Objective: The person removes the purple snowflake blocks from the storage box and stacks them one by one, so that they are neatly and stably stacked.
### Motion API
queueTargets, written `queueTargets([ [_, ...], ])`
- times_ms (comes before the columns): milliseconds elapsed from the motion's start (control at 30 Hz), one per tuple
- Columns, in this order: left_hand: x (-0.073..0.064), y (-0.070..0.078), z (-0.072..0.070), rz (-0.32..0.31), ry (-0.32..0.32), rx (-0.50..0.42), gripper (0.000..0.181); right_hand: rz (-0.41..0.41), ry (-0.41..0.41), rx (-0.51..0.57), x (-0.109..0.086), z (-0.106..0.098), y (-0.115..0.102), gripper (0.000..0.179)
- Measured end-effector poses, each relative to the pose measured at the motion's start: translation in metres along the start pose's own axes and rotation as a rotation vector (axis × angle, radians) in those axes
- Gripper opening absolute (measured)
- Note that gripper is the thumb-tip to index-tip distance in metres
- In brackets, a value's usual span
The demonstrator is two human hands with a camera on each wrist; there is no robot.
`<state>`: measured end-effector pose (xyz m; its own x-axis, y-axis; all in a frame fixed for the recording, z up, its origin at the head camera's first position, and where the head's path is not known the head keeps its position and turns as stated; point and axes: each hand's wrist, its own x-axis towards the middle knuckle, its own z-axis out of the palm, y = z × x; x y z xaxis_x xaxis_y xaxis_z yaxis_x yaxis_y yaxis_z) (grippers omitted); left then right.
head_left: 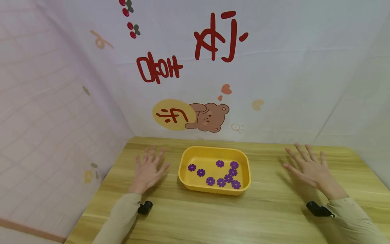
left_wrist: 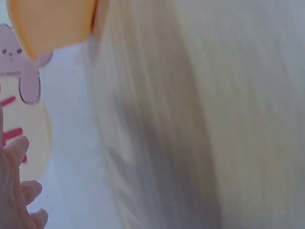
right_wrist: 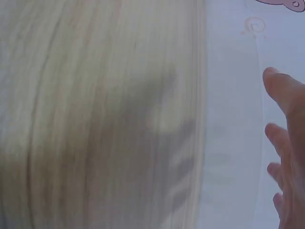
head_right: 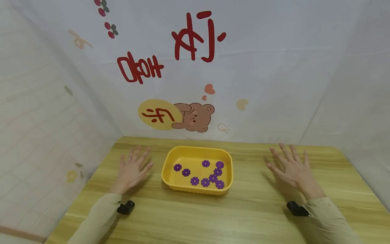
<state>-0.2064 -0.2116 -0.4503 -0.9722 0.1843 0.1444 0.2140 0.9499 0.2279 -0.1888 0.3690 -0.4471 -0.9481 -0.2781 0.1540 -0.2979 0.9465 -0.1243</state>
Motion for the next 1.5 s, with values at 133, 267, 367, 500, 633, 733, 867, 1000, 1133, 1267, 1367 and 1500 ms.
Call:
queueTargets([
  [133, 0.003, 0.015, -0.003, 0.033, -0.024, 0.001, 0.069, -0.081, -0.001, 0.025, 0.006, 0.001, -0.009, 0.069],
  [267, 0.006, 0.029, -0.004, 0.071, -0.034, -0.002, 0.070, -0.160, 0.006, 0.065, 0.016, 0.003, -0.023, 0.065],
  [367, 0.009, 0.039, -0.004, 0.104, -0.046, -0.028, 0.071, -0.217, 0.024, 0.086, 0.022, 0.004, -0.033, 0.062],
  [500, 0.010, 0.047, 0.000, 0.139, -0.086, -0.060, 0.071, -0.330, 0.062, 0.085, 0.032, 0.005, -0.045, 0.057],
  [633, 0.010, 0.050, 0.007, 0.176, -0.133, -0.071, 0.072, -0.453, 0.117, 0.073, 0.044, 0.003, -0.059, 0.056],
  [733, 0.009, 0.050, 0.012, 0.194, -0.168, -0.094, 0.077, -0.514, 0.141, 0.077, 0.052, 0.002, -0.072, 0.056],
  [867, 0.008, 0.050, 0.016, 0.188, -0.205, -0.190, 0.088, -0.576, 0.143, 0.100, 0.061, 0.002, -0.089, 0.053],
  [1000, 0.007, 0.050, 0.017, 0.156, -0.264, -0.308, 0.098, -0.636, 0.148, 0.114, 0.069, 0.005, -0.104, 0.052],
  [1133, 0.005, 0.052, 0.016, 0.106, -0.315, -0.414, 0.105, -0.716, 0.164, 0.131, 0.076, 0.010, -0.120, 0.052],
  [1267, 0.005, 0.054, 0.017, 0.129, -0.322, -0.476, 0.110, -0.774, 0.158, 0.142, 0.081, 0.013, -0.134, 0.048],
  [1367, 0.006, 0.054, 0.020, 0.153, -0.327, -0.500, 0.113, -0.775, 0.104, 0.148, 0.085, 0.012, -0.143, 0.043],
  [1500, 0.007, 0.055, 0.021, 0.156, -0.328, -0.526, 0.114, -0.783, 0.030, 0.159, 0.096, 0.002, -0.153, 0.038],
])
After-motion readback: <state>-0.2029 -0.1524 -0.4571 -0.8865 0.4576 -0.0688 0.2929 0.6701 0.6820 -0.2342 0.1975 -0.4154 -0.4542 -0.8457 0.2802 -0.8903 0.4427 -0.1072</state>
